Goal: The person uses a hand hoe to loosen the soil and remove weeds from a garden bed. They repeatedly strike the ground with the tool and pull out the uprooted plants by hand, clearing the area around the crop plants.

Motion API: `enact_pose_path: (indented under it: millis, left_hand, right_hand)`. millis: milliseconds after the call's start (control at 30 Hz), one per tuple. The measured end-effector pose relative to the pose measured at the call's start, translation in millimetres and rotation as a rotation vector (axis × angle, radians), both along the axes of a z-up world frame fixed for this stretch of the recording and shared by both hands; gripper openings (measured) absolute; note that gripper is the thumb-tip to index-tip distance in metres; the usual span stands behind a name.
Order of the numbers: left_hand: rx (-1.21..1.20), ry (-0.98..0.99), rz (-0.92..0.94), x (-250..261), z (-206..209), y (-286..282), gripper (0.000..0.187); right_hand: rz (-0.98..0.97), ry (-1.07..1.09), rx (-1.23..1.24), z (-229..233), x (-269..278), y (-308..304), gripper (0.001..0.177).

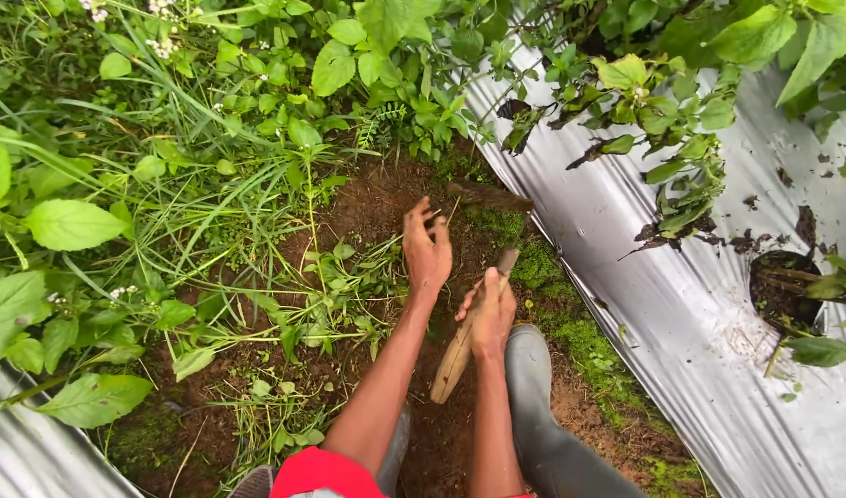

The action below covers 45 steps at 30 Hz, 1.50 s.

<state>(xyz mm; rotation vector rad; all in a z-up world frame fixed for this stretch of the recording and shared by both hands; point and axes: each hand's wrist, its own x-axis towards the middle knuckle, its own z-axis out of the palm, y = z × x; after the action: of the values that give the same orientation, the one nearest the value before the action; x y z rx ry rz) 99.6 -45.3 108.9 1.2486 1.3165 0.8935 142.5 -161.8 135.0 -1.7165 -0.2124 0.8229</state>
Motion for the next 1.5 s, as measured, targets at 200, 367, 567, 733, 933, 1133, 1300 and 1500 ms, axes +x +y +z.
enact_pose_path:
  millis: [200,367,567,733,933,1133,1300,1500]
  left_hand:
    - [-0.103,0.079,-0.223,16.1,-49.5,2.8,0.038]
    - [-0.132,0.140,-0.140,-6.0,-41.0,-2.3,0.034]
    - [-0.178,0.127,-0.091,-10.7,-34.9,4.1,0.031]
    - [-0.160,0.145,-0.106,-12.2,-33.6,2.8,0.030]
    - [-0.189,0.148,0.020,-27.0,5.8,-3.3,0.031]
    - [-0.170,0.480,-0.033,-23.6,24.5,-10.8,0.031]
    - [0.218,0.754,0.073,-18.1,9.6,2.4,0.023]
    - [0.280,0.850,0.091,-54.6,26.1,-5.5,0.032]
  right_hand:
    - [-0.087,0.085,0.059,0.1,2.7,1.0,0.045]
    - [-0.070,0.107,0.029,-17.4,-4.8,3.2,0.045]
    - [0.008,-0.041,0.101,4.2,-6.2,8.7,0.041]
    - [-0.005,-0.183,0.179,18.0,-4.5,21.9,0.038]
    - [0.048,0.050,-0.239,-26.1,-21.5,0.4,0.045]
    - [-0.080,0.247,-0.162,-26.3,-25.5,2.6,0.056]
    - [-0.082,0.256,-0.179,-45.5,-19.9,1.1,0.057]
    - [-0.156,0.319,-0.131,-31.0,-27.3,9.3,0.054]
